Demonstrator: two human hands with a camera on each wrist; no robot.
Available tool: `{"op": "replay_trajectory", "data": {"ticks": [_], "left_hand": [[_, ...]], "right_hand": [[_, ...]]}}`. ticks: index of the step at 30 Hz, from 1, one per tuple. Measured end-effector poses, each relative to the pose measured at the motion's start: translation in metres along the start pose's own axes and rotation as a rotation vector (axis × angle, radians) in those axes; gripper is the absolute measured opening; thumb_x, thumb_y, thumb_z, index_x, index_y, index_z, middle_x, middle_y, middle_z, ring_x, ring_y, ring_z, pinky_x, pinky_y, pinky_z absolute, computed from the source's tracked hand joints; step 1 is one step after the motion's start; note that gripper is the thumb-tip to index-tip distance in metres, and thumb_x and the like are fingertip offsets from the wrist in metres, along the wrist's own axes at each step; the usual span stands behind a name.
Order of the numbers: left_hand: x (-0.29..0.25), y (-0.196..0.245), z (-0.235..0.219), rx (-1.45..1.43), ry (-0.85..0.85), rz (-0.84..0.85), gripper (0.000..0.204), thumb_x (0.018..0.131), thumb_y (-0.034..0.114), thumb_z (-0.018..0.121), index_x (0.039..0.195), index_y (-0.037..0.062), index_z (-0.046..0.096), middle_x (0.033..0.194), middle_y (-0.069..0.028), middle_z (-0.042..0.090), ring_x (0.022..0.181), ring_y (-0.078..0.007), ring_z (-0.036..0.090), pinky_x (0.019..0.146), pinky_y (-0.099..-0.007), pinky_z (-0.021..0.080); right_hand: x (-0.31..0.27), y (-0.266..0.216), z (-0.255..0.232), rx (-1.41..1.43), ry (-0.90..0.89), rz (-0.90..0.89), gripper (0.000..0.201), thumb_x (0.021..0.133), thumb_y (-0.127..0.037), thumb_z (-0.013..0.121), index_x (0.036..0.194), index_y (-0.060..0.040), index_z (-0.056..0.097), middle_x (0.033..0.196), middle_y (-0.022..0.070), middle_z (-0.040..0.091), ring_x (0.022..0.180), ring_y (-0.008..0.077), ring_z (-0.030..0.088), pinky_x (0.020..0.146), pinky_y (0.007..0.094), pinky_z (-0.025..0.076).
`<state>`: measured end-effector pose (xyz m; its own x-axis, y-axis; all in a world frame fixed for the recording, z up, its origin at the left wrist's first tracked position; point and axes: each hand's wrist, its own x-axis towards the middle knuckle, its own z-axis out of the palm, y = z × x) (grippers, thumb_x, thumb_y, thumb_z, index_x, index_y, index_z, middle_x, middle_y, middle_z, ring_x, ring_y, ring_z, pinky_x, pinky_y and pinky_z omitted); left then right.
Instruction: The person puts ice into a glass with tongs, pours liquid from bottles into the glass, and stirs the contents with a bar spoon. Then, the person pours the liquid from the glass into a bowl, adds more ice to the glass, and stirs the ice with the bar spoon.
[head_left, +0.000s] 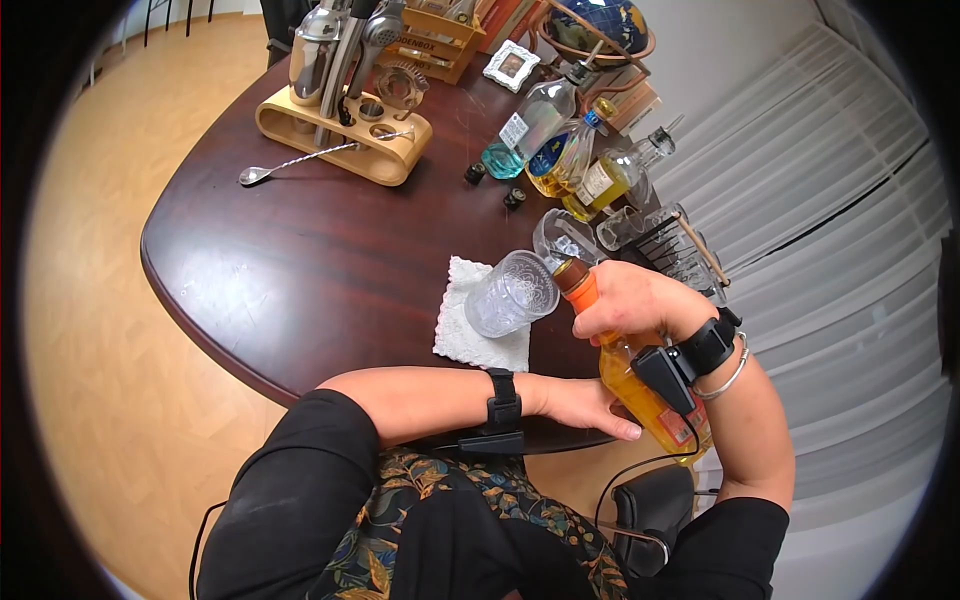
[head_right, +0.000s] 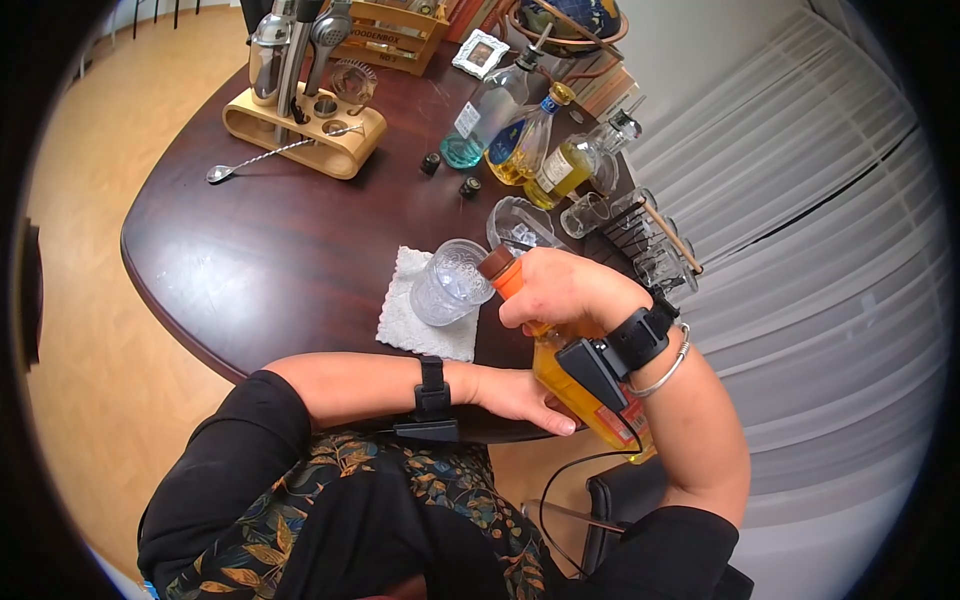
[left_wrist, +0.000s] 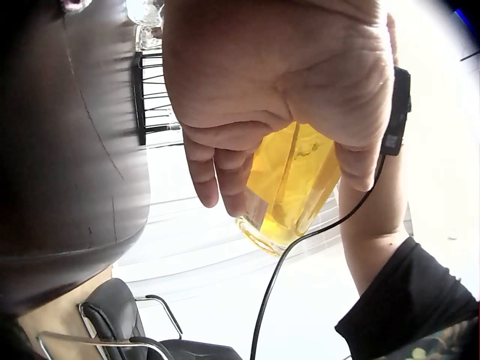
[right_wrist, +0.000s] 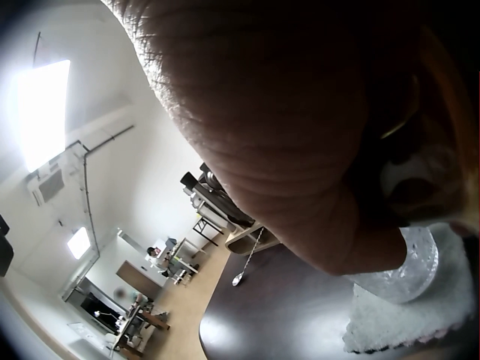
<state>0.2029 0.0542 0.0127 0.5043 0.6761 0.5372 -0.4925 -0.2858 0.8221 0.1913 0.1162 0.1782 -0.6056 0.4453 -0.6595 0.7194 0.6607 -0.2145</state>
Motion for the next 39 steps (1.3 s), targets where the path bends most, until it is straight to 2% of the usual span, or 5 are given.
{"op": "replay_trajectory", "data": {"ticks": [25,39], "left_hand": [[-0.0013,0.0047,-0.0011,-0.015,-0.039,-0.008,0.070,0.086,0.041,0.069,0.136,-0.0007,0.043,0.125,-0.0107,0.055,0.108,-0.0191,0.051,0.094,-0.0336,0.045],[-0.0005,0.0025,-0.0048,0.004,-0.060,-0.055,0.074,0.085,0.039,0.071,0.139,-0.0006,0.039,0.134,-0.0156,0.049,0.119,-0.0238,0.049,0.102,-0.0370,0.042]], "right_hand": [[0.0038,-0.0071,-0.0001,-0.056,-0.031,0.050,0.019,0.069,-0.016,0.068,0.075,0.0013,0.063,0.069,0.0081,0.065,0.063,0.0176,0.063,0.059,0.0299,0.051],[0.0050,-0.0089,0.0017,-0.015,-0.038,0.061,0.018,0.068,-0.015,0.069,0.074,0.0010,0.062,0.068,0.0078,0.065,0.062,0.0174,0.063,0.058,0.0298,0.051]]}}
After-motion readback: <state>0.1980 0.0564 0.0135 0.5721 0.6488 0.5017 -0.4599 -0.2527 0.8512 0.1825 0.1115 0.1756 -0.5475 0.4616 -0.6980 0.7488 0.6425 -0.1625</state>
